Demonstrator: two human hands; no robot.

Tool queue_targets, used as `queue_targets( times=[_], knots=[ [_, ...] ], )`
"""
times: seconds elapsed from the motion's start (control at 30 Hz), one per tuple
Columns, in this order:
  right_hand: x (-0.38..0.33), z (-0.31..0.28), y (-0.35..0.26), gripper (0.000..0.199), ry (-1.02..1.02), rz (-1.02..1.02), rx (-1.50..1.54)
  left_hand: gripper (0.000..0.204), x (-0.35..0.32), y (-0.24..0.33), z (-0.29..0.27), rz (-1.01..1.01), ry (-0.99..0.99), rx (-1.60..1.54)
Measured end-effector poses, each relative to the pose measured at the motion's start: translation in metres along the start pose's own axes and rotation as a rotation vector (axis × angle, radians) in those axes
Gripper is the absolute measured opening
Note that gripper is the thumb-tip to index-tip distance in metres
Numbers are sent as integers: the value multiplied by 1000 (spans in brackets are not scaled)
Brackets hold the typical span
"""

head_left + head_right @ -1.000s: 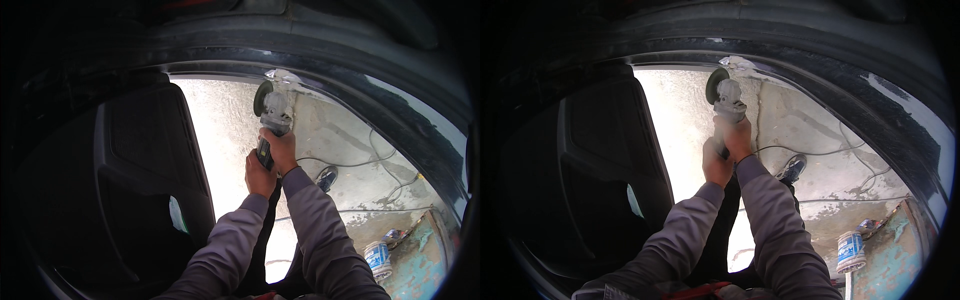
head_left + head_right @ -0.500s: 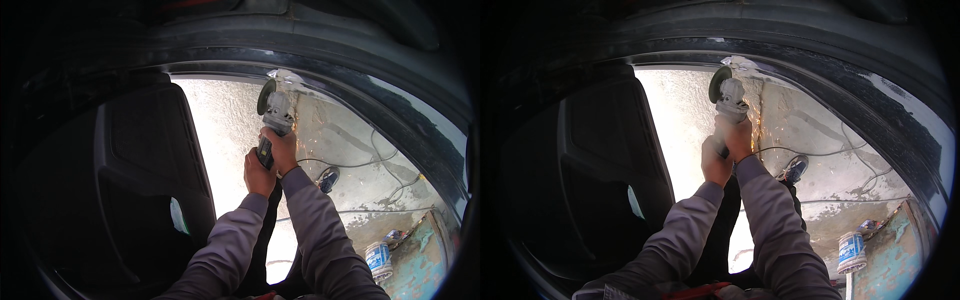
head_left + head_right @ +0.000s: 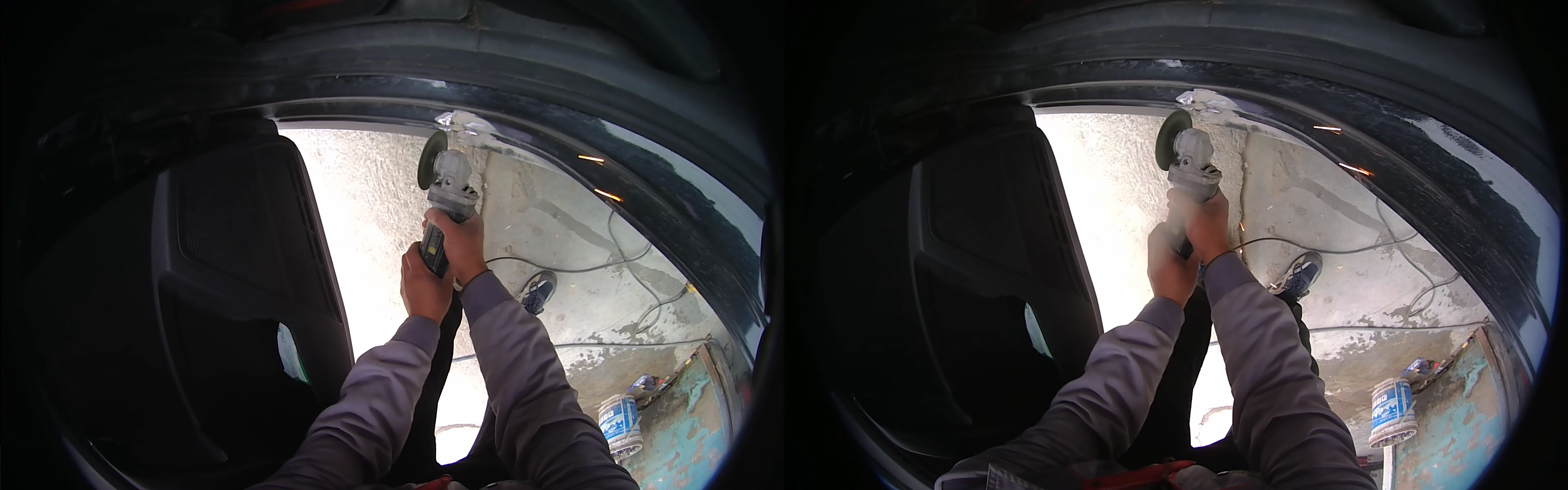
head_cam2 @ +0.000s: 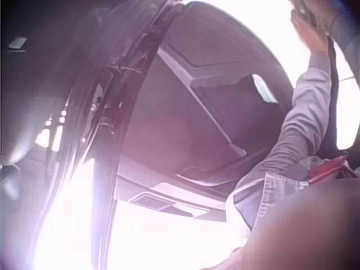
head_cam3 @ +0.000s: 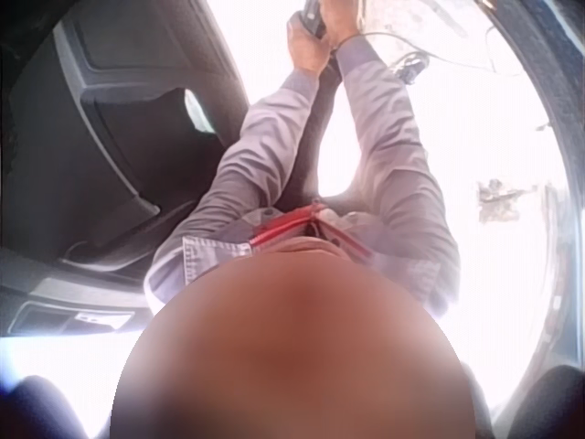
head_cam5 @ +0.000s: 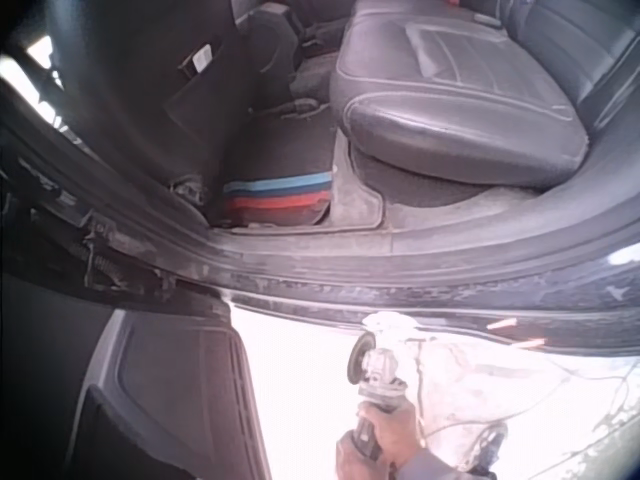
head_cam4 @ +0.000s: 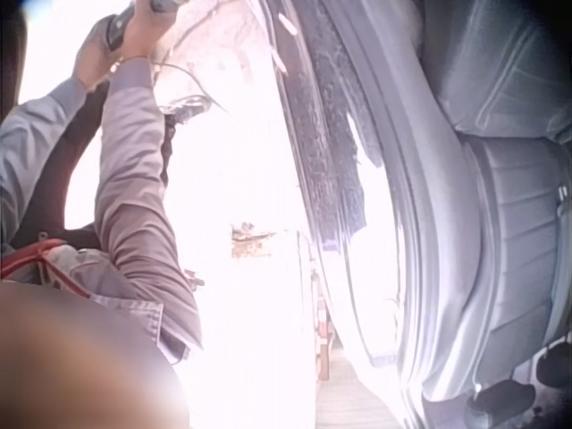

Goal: The person uses an angle grinder to remove paint from the exterior and interior edges of a black car door, then switches to an air blow gun to clear debris from the door frame and interior. The door is opened and closed during the process.

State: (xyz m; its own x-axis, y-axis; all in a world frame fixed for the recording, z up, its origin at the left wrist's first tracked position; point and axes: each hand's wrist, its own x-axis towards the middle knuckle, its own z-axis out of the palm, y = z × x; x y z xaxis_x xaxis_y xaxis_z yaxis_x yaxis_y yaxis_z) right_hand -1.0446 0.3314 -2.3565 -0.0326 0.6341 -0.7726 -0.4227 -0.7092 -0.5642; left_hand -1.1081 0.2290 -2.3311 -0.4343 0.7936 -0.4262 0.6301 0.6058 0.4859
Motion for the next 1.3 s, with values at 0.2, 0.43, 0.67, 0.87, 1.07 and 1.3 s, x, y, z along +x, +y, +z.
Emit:
queue_targets(
  times=[0.2,0.43,0.67,0.87,1.07,1.3],
  knots=[
    [-13,4,-23,23,-1,-19,-131,78,-6,13,-9,-40,-30,-72],
    [-70,49,-63,50,146,-302,-705,70,-25,42,-64,-140,-167,-440],
    [-102,100,-97,64,117,-300,-1141,66,-23,62,-113,-16,-201,-746],
    [-99,123,-98,63,96,-308,-1180,68,-14,55,-131,-123,-228,-818],
    [-86,137,-94,60,58,-363,-1204,71,0,46,-127,-230,-258,-936],
    [-86,161,-97,60,55,-359,-1301,74,9,48,-143,-251,-221,-971]
  ],
)
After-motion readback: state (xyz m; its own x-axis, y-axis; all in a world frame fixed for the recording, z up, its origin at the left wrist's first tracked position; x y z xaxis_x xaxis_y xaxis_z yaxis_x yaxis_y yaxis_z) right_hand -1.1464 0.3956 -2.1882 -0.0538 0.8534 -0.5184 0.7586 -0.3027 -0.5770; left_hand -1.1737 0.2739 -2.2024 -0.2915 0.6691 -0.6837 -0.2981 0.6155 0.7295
